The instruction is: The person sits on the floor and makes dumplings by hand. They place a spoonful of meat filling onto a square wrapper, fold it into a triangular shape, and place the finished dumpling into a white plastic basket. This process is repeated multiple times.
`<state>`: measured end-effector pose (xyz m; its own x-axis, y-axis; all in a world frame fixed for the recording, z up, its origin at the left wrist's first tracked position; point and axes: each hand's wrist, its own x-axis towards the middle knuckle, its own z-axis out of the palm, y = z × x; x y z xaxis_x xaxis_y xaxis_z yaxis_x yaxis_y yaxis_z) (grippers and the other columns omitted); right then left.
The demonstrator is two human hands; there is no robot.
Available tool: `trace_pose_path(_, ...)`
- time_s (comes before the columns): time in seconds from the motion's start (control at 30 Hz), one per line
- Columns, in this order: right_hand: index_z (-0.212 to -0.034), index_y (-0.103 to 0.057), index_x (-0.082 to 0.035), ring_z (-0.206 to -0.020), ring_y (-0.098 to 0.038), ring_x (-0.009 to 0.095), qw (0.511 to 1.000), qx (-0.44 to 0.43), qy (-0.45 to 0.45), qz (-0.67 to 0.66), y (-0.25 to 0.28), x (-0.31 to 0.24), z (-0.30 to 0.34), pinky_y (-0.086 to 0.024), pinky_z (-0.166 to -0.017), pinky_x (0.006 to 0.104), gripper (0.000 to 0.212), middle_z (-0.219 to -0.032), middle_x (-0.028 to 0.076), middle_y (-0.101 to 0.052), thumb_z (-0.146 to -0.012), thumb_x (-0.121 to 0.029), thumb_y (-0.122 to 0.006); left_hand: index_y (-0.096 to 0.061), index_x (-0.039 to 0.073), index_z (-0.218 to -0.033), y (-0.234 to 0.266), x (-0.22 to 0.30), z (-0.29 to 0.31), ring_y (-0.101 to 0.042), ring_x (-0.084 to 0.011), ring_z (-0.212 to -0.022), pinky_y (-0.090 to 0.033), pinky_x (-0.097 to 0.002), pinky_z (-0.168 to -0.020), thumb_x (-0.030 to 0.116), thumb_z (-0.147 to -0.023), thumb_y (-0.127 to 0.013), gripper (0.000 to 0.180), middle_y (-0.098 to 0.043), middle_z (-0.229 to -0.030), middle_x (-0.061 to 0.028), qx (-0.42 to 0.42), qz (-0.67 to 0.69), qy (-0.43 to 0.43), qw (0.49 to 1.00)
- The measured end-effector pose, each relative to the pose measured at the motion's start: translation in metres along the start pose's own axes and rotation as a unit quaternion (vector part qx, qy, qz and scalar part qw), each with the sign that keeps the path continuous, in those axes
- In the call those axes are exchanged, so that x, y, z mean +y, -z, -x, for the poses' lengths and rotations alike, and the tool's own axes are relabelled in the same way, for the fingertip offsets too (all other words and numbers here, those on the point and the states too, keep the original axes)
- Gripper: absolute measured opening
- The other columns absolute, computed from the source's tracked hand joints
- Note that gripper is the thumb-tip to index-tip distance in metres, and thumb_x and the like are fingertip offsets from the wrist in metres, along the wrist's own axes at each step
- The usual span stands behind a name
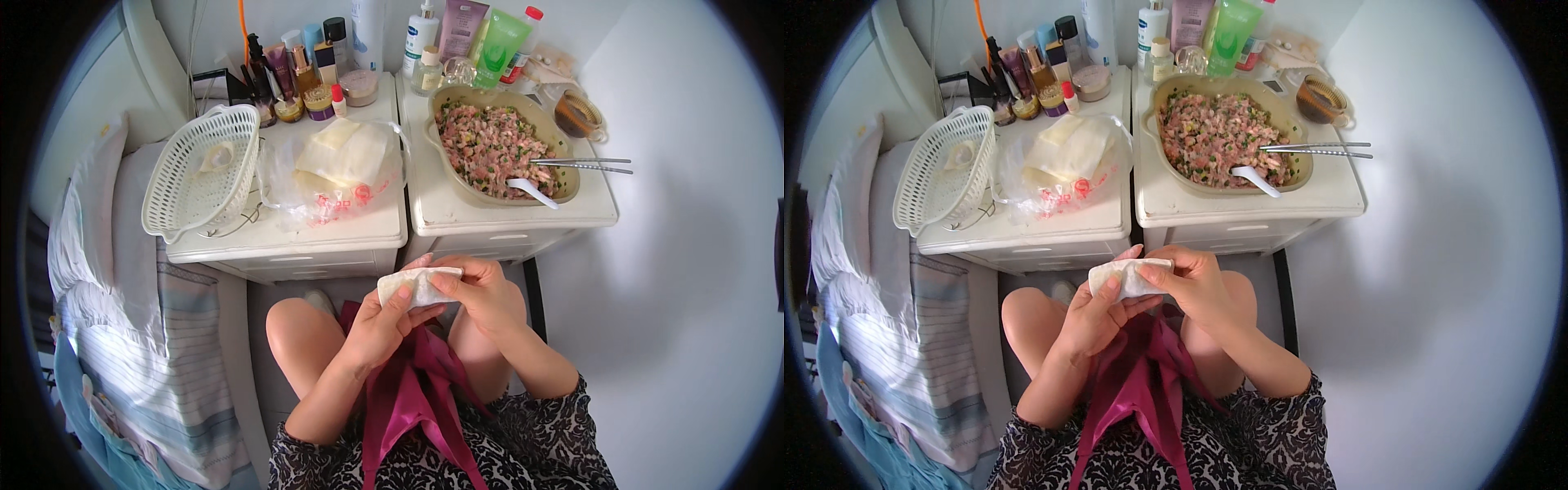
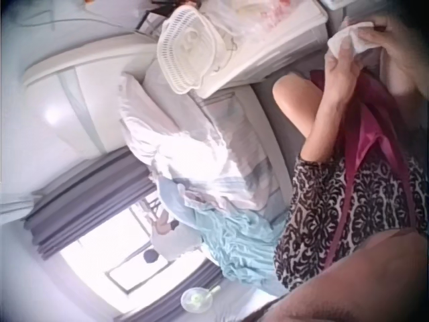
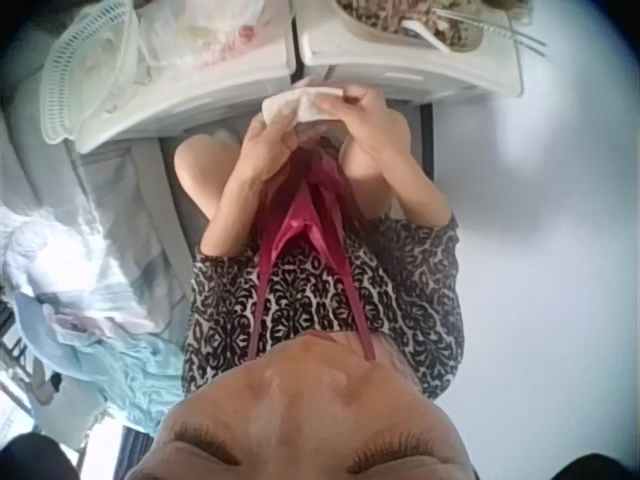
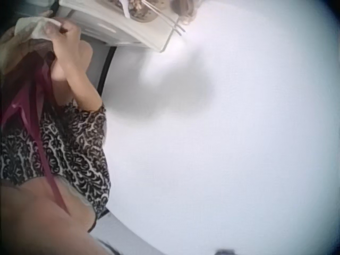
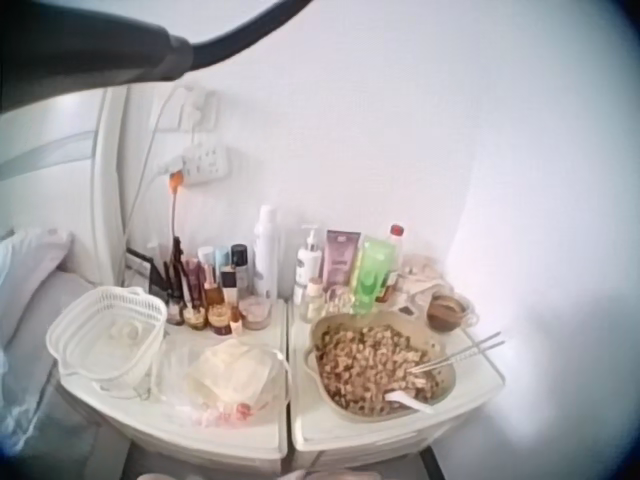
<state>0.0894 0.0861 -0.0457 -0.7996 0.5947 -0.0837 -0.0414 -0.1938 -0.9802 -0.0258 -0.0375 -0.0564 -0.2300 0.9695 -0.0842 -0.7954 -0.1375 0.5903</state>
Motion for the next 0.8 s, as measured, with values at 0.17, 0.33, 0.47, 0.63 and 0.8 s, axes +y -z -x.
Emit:
trace_pose_path(0.17, -0.084, -0.066, 0.003, -0.068, -0.056, 0.006, 0.973, 0.067, 0.147, 0.163, -0.012, -0.013, -0.014, -0.045, -0.057, 0.0221, 0.013, -0.076, 0.004, -0.064, -0.081, -0.010, -0.066, -0.046, -0.002, -0.124, -0.001, 0.022, -0.009, -0.055, -0.0275, -0.107, -0.050, -0.0404, -0.087, 0.023, -0.095, -0.045, 0.038, -0.052, -0.122, -0.0140, 0.018, -0.120, -0.002, 0.993)
trace_pose_path(0.33, -0.083, -0.066, 0.004, -0.061, -0.054, 0.006, 0.949, 0.056, 0.223, 0.215, -0.012, -0.031, -0.029, -0.043, -0.053, 0.0211, 0.012, -0.071, 0.004, -0.063, -0.081, -0.008, -0.065, -0.056, -0.005, -0.111, -0.012, 0.044, -0.016, -0.062, -0.0215, -0.092, -0.054, -0.0323, -0.076, 0.021, -0.093, -0.050, 0.032, -0.062, -0.102, -0.0124, 0.036, -0.177, -0.012, 0.983)
trace_pose_path(0.47, -0.081, -0.065, 0.003, -0.057, -0.052, 0.005, 0.979, -0.049, 0.103, 0.167, -0.012, -0.051, -0.036, -0.042, -0.050, 0.0208, 0.013, -0.064, 0.002, -0.061, -0.080, -0.009, -0.066, -0.065, -0.006, -0.093, -0.004, 0.058, -0.020, -0.061, -0.0126, -0.068, -0.052, -0.0253, -0.060, 0.020, -0.088, -0.059, 0.027, -0.065, -0.079, -0.0097, 0.024, -0.283, -0.040, 0.958)
trace_pose_path(0.63, -0.079, -0.065, 0.001, -0.058, -0.054, 0.005, 0.993, -0.054, -0.002, 0.102, -0.001, -0.049, -0.043, -0.044, -0.050, 0.0200, 0.017, -0.065, 0.003, -0.061, -0.078, -0.015, -0.070, -0.067, -0.004, -0.083, -0.012, 0.061, -0.023, -0.050, -0.0051, -0.055, -0.040, -0.0208, -0.048, 0.018, -0.087, -0.061, 0.023, -0.060, -0.062, -0.0020, 0.102, -0.417, -0.108, 0.896)
trace_pose_path(0.8, -0.086, -0.062, 0.001, -0.058, -0.056, 0.008, 0.985, -0.110, -0.051, 0.118, 0.002, -0.049, -0.045, -0.045, -0.050, 0.0206, 0.019, -0.068, 0.005, -0.062, -0.076, -0.013, -0.071, -0.067, -0.003, -0.082, -0.009, 0.058, -0.024, -0.044, -0.0032, -0.054, -0.037, -0.0210, -0.047, 0.017, -0.087, -0.061, 0.022, -0.057, -0.057, 0.0004, 0.141, -0.531, -0.162, 0.820)
